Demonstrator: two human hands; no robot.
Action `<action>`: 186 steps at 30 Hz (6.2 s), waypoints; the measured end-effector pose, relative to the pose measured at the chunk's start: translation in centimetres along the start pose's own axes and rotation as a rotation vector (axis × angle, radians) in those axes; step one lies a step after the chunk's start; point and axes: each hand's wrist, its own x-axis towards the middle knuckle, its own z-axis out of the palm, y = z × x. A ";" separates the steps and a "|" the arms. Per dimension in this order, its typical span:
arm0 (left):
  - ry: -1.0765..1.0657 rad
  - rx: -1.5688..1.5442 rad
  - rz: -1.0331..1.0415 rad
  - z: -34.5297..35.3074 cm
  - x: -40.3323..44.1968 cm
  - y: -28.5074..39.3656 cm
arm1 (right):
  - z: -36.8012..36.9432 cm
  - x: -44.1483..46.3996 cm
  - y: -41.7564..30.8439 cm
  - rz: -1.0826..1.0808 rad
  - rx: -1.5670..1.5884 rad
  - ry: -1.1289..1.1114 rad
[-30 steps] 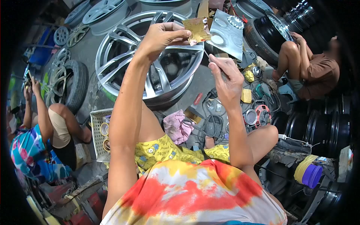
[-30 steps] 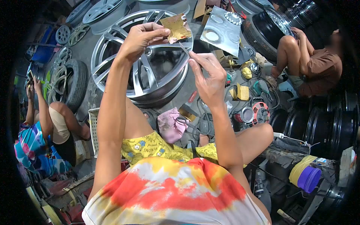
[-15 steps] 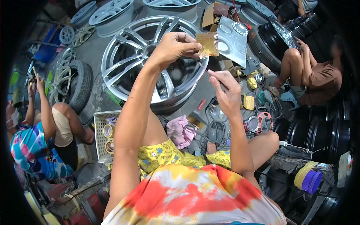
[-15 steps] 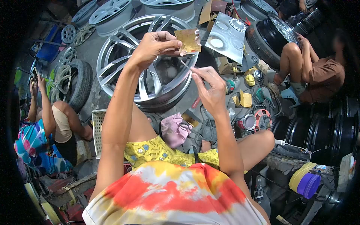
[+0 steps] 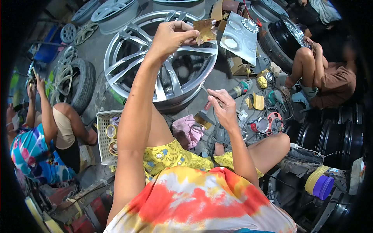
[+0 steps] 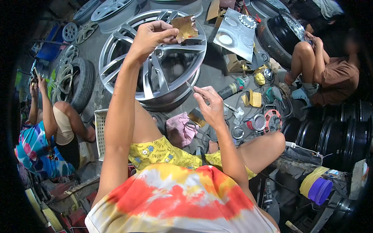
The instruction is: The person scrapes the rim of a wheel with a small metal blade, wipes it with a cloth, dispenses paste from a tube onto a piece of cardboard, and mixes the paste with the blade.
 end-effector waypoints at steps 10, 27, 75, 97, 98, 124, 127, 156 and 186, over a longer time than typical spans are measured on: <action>0.046 0.045 0.051 -0.7 0.2 -0.2 | 2.3 0.7 1.5 -0.097 -0.148 0.072; 0.051 0.058 0.048 -0.5 0.4 -0.4 | 3.4 0.2 0.4 -0.221 -0.260 0.108; 0.034 0.079 0.087 -0.8 0.7 -0.7 | 2.2 0.9 -3.1 -0.188 -0.382 0.024; 0.084 0.029 0.140 -0.4 0.4 -0.8 | 3.6 -1.3 -3.4 -0.318 -0.366 -0.045; 0.088 0.058 0.148 -0.5 0.5 -0.8 | 3.3 -1.0 -3.8 -0.318 -0.367 -0.046; 0.000 0.067 0.053 -0.3 0.4 -0.5 | 6.7 -0.3 4.8 -0.111 0.062 0.215; 0.009 0.090 0.037 -0.3 0.5 -0.6 | 8.5 -1.9 4.4 -0.154 0.008 0.207; -0.011 0.094 0.047 -0.4 0.6 -0.7 | 2.3 0.7 1.7 -0.331 -0.383 0.256; -0.173 -0.224 -0.191 1.6 0.1 0.0 | -0.9 7.2 -6.7 -0.358 -0.110 0.451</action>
